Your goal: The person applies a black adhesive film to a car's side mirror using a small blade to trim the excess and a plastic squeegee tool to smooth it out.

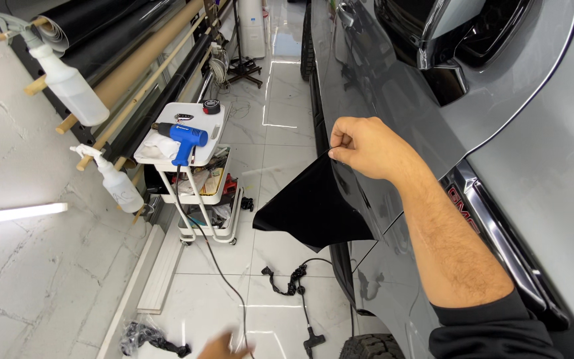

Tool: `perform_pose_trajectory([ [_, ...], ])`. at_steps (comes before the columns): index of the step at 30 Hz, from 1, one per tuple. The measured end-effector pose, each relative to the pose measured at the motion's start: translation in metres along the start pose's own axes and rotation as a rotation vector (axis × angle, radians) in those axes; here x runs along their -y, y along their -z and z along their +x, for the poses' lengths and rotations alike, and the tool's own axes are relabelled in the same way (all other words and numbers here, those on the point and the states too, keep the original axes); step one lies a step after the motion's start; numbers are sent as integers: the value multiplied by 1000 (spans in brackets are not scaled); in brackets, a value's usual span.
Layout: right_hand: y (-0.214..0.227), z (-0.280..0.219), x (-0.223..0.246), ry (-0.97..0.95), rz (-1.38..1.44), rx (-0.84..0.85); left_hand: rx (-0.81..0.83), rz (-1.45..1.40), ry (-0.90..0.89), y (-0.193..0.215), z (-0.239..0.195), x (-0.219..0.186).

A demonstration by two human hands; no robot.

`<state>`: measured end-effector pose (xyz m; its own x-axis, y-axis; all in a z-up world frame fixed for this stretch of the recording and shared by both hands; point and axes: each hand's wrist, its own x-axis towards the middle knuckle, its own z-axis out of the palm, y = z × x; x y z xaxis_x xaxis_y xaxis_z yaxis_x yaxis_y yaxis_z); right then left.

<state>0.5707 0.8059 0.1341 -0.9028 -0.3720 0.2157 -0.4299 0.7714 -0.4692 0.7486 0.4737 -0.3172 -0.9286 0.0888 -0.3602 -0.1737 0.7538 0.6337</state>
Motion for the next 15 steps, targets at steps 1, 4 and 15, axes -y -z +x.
perform_pose_trajectory([
  [1,1,-1,2,-6,44,-13,-2,-36,1,43,2,-57],
  [4,5,-3,9,-23,98,-52,-336,-300,-221,135,0,-189],
  [15,37,-5,-40,-148,190,-277,-779,-258,-1083,251,56,-295],
])
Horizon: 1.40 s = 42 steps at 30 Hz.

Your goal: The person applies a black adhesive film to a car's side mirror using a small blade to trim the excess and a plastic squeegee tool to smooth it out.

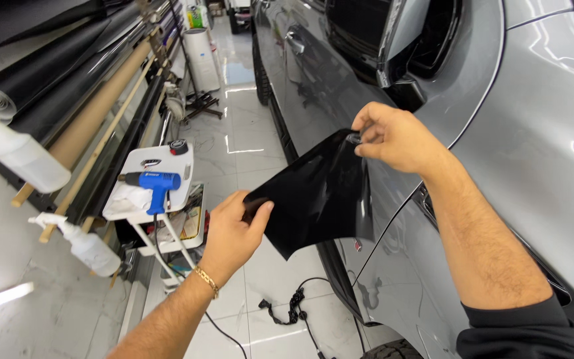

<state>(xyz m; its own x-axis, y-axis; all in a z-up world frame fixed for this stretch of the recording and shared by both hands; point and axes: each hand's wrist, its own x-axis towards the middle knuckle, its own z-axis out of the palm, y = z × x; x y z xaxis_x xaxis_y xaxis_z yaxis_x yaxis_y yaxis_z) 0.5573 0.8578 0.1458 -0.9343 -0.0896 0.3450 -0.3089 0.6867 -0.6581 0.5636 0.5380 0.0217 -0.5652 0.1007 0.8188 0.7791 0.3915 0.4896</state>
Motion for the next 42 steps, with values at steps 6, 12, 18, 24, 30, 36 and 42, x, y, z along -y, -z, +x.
perform_pose_trajectory([
  [6,45,24,-11,11,-23,-248,183,-19,-117,-25,92,-43],
  [12,124,71,-28,246,-195,-515,340,33,-70,-58,177,-91],
  [18,187,140,-48,352,-283,-697,333,36,-68,-98,242,-116],
  [24,201,187,-59,338,-198,-828,195,20,-145,-137,278,-114],
  [30,196,192,-47,351,8,-821,166,7,-174,-158,303,-109],
  [36,206,216,-87,462,-32,-874,217,24,-211,-162,305,-113],
  [42,209,217,-110,503,94,-787,196,24,-278,-162,292,-113],
])
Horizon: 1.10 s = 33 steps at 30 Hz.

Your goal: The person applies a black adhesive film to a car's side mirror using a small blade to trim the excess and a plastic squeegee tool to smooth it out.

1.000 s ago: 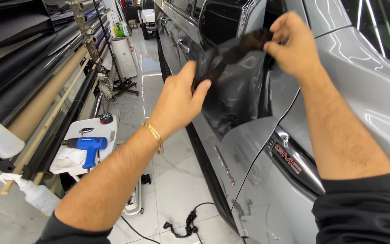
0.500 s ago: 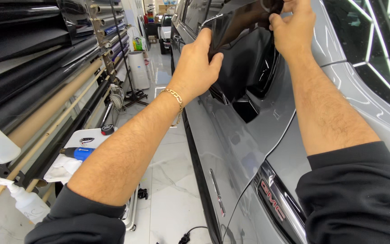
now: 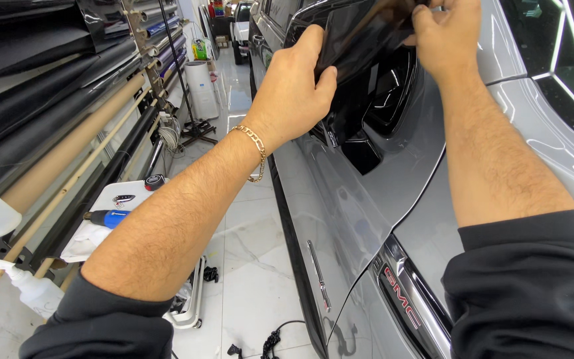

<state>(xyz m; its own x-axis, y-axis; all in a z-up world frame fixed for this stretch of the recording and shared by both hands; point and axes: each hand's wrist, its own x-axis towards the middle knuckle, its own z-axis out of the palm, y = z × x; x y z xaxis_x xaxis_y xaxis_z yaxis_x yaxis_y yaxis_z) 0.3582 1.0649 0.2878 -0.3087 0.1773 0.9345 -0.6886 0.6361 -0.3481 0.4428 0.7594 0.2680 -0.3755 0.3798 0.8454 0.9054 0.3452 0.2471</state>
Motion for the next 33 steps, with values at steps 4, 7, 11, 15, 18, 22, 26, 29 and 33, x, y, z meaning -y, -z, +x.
perform_pose_trajectory([
  [4,6,-5,-7,156,125,-88,-48,-29,-70,-6,-7,0],
  [7,11,-6,7,230,-111,-339,-86,-144,-40,2,-13,-26],
  [11,11,-14,1,167,-173,-271,-99,-117,-132,-3,-5,-13],
  [15,15,-4,-6,72,-305,-140,-55,-96,-42,-14,-1,0],
  [18,10,-2,1,151,-319,-92,-50,-113,18,-19,2,7],
  [22,-2,-6,5,56,-276,-62,-57,-108,55,-28,4,17],
  [26,-19,-1,5,176,-196,-76,-42,-59,83,-28,8,22],
  [29,-26,-4,10,70,-131,-39,-51,-52,94,-30,11,30],
  [33,-36,-4,-2,62,-133,-52,-83,-19,85,-33,11,42],
])
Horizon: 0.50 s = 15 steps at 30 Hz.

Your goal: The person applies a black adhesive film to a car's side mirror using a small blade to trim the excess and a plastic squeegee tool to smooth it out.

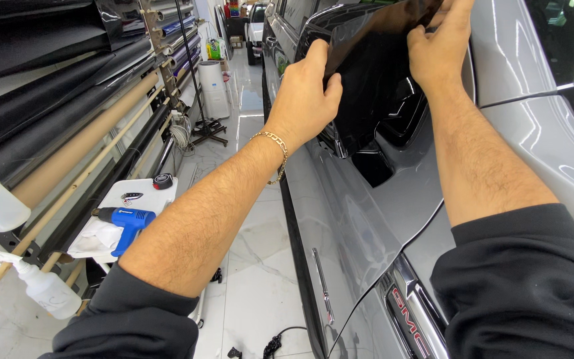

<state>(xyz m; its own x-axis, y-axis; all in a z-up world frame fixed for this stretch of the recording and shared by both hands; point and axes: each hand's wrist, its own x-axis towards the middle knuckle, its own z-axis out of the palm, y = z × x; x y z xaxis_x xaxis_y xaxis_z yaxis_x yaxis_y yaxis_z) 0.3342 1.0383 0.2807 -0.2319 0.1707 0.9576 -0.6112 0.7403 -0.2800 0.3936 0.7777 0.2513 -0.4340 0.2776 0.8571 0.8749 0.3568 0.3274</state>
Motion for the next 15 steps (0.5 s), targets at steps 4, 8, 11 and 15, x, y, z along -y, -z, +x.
perform_pose_trajectory([
  [4,-9,-2,-12,35,-9,-40,-7,-6,16,0,2,2],
  [8,-19,-18,1,61,116,-17,-2,0,1,2,2,6],
  [11,-49,-45,-29,-191,94,-176,-30,47,-25,4,1,9],
  [15,-85,-91,-23,-336,-70,-449,-31,24,-7,8,0,12],
])
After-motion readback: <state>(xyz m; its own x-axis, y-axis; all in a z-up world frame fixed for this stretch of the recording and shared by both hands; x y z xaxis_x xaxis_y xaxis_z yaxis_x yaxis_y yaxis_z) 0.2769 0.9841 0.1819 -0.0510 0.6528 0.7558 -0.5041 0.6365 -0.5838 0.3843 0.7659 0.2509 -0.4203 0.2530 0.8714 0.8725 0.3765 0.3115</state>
